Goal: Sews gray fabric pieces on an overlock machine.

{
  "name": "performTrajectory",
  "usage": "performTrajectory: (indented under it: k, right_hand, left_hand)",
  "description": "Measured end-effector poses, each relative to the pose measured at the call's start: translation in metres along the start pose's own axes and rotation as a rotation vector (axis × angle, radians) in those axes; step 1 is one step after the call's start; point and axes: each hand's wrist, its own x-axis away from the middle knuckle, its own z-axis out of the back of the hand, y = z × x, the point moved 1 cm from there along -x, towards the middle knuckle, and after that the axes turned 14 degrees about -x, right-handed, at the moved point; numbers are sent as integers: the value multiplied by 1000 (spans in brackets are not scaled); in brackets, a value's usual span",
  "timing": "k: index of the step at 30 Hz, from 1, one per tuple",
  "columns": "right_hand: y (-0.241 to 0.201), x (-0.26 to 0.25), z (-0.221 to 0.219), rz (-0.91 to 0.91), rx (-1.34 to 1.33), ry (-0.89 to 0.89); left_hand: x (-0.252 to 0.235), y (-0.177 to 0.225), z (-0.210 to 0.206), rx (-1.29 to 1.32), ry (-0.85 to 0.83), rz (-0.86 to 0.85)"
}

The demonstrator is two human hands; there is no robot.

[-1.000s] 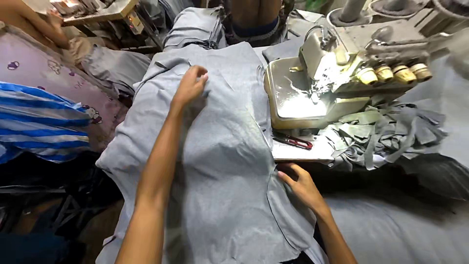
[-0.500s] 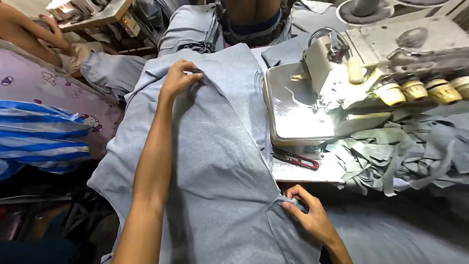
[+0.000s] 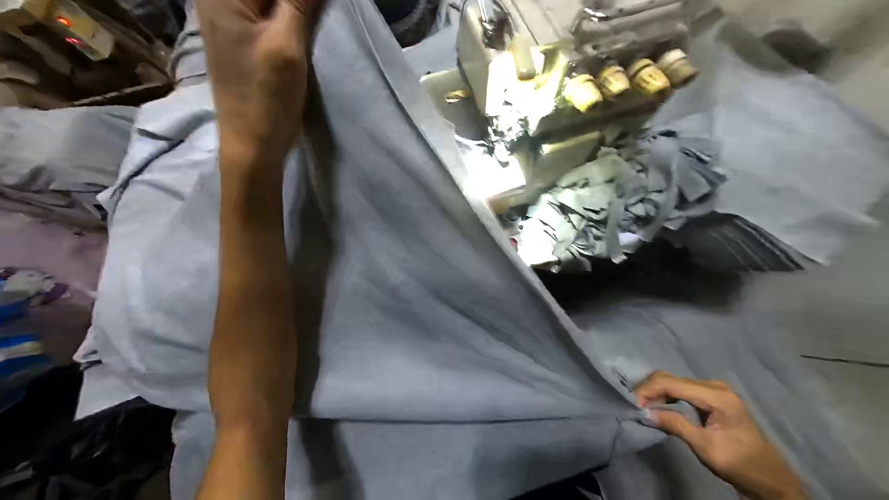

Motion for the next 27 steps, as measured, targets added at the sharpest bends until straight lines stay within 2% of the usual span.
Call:
performTrajectory:
  k: [1,3,4,5,6,7,11,13,14,18,21,27]
  right_hand:
    - [2,19,11,-182,168,-2]
    - [11,38,16,-612,309,-127]
    - [17,39,12,-765,348,-194]
    - [20,33,5,-835,380,-220]
    - [16,24,-2,-795,412,-187]
    - [8,10,-9,-655,434,-108]
    - [-45,-83,-36,42,379,281]
    - [-70,-131,-51,245,270,394]
    - [-81,-150,-56,306,220,393]
    - [-108,-198,-70,390,-33,313]
    - [-112,-206,-74,376,-214,325]
    - [-109,-209,-74,344,-317,348]
  left_hand:
    - [11,16,-20,39,-73,-138]
    - [35,40,-61,110,-224,-324]
    - [50,51,-80,109,-263,-350]
    - [64,58,-95,97,-291,-352]
    - [77,61,-106,95,-324,-339]
    - [88,63,-112,104,-353,-324]
    - [115,71,-103,94,-355,-280]
    - [123,73,-92,88,-329,-298]
    - [126,75,-88,104,-319,-293]
    - [125,86,-77,163,-293,-183]
    - [125,88,-73,180,-294,-121]
    - [126,90,-74,197,-229,-66]
